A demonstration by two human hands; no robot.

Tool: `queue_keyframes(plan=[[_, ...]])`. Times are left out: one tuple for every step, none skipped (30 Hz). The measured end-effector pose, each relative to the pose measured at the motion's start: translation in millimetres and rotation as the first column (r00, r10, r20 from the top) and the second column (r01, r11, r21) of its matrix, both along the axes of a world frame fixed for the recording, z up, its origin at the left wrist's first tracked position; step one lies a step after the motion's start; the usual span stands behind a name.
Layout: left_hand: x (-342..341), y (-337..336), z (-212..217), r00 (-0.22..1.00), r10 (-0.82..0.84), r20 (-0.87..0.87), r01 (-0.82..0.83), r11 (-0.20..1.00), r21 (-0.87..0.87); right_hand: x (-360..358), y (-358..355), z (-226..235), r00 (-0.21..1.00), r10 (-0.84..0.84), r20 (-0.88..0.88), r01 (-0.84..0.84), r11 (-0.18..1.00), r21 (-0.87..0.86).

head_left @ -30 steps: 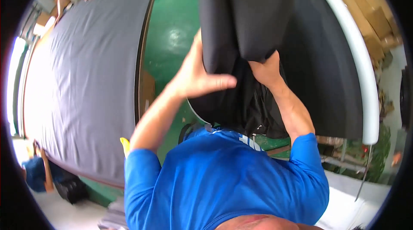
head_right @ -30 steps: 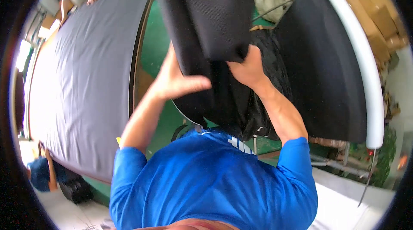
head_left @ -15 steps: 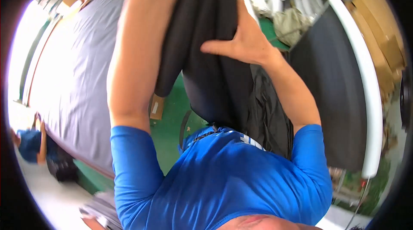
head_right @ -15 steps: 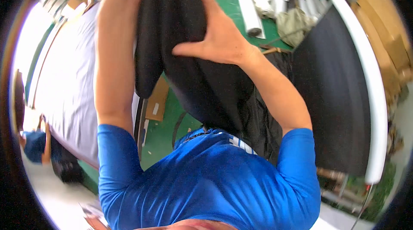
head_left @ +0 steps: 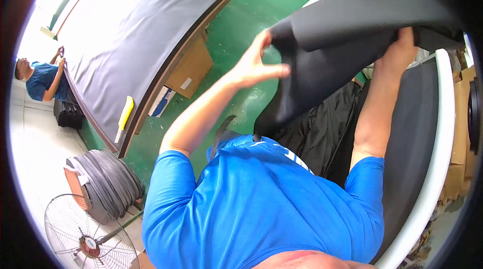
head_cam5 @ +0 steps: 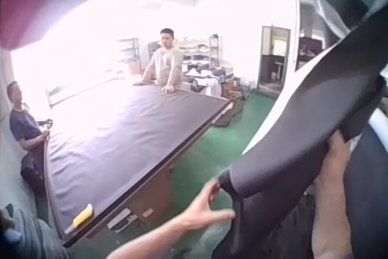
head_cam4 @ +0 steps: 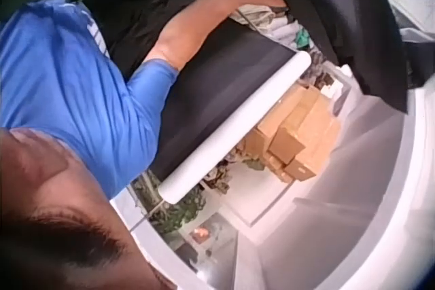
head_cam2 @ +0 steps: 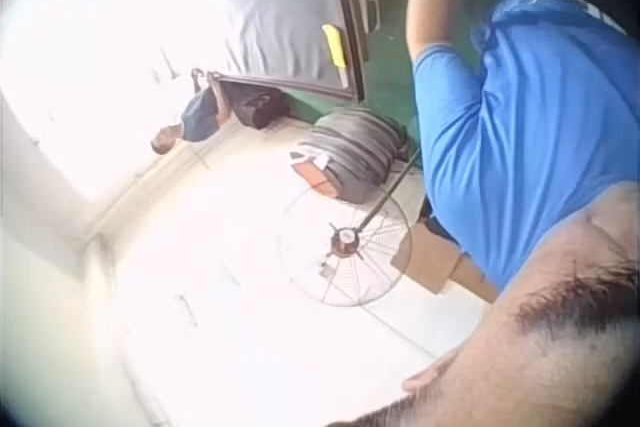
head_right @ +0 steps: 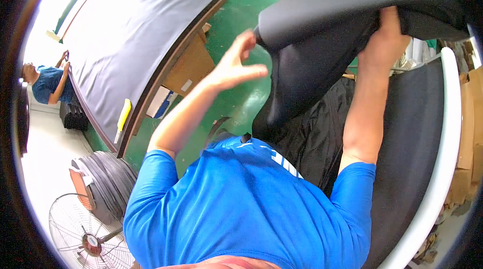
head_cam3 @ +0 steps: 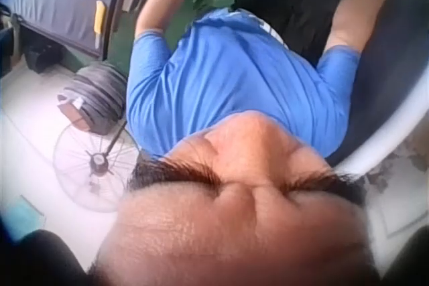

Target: Cutting and fitting a large black fabric sheet over a frame using a utility knife in a workshop.

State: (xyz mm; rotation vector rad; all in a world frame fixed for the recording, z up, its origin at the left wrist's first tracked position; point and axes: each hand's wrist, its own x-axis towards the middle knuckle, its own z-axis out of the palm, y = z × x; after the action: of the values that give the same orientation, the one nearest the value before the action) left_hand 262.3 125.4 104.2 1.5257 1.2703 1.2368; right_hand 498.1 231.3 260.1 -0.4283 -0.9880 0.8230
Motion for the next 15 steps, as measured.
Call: queue_keyframes(plan=[[25, 0, -56, 0.997, -0.019, -0.071, 0.008, 0.988, -0.153, 23, 0, 13, 0.998, -0.07, 0.006, 0.07, 0.997, -0.043], [49, 1, -102, 0.994, -0.108, 0.008, 0.107, 0.969, -0.224, 34, -5, 23, 0.997, -0.077, 0.01, 0.077, 0.996, -0.047], [75, -1, -126, 0.984, -0.159, 0.086, 0.178, 0.936, -0.305, 44, -8, 30, 0.995, -0.095, -0.036, 0.092, 0.992, -0.085], [97, 3, -150, 0.984, -0.177, 0.012, 0.172, 0.939, -0.298, 51, -10, 34, 0.991, -0.109, -0.078, 0.099, 0.987, -0.123], [113, 10, -159, 0.983, -0.173, 0.063, 0.184, 0.921, -0.344, 77, -2, 33, 0.993, -0.115, 0.008, 0.116, 0.989, -0.097], [128, 17, -168, 0.979, -0.167, 0.113, 0.198, 0.9, -0.389, 97, 4, 30, 0.992, -0.126, 0.021, 0.128, 0.987, -0.099], [141, 22, -173, 0.976, -0.181, 0.123, 0.215, 0.895, -0.391, 110, 6, 29, 0.986, -0.159, 0.04, 0.162, 0.981, -0.107], [154, 27, -178, 0.957, -0.242, 0.16, 0.286, 0.879, -0.382, 121, 7, 29, 0.98, -0.192, 0.06, 0.198, 0.973, -0.115], [166, 30, -182, 0.933, -0.301, 0.196, 0.355, 0.859, -0.37, 131, 7, 28, 0.971, -0.224, 0.079, 0.233, 0.965, -0.123], [176, 33, -186, 0.928, -0.314, 0.203, 0.369, 0.853, -0.369, 139, 8, 29, 0.962, -0.256, 0.095, 0.267, 0.955, -0.127], [186, 32, -190, 0.894, -0.323, 0.31, 0.427, 0.823, -0.374, 146, 8, 30, 0.952, -0.286, 0.11, 0.3, 0.945, -0.13], [194, 30, -195, 0.851, -0.324, 0.414, 0.483, 0.792, -0.374, 151, 9, 32, 0.941, -0.315, 0.124, 0.33, 0.934, -0.134], [203, 20, -184, 0.894, -0.303, 0.33, 0.409, 0.853, -0.324, 164, 8, 30, 0.923, -0.359, 0.14, 0.378, 0.915, -0.142], [207, 11, -187, 0.914, -0.321, 0.249, 0.387, 0.873, -0.296, 172, 7, 30, 0.908, -0.39, 0.155, 0.412, 0.899, -0.147], [206, 3, -189, 0.944, -0.311, 0.115, 0.331, 0.872, -0.359, 179, 5, 29, 0.892, -0.418, 0.169, 0.443, 0.883, -0.153]])
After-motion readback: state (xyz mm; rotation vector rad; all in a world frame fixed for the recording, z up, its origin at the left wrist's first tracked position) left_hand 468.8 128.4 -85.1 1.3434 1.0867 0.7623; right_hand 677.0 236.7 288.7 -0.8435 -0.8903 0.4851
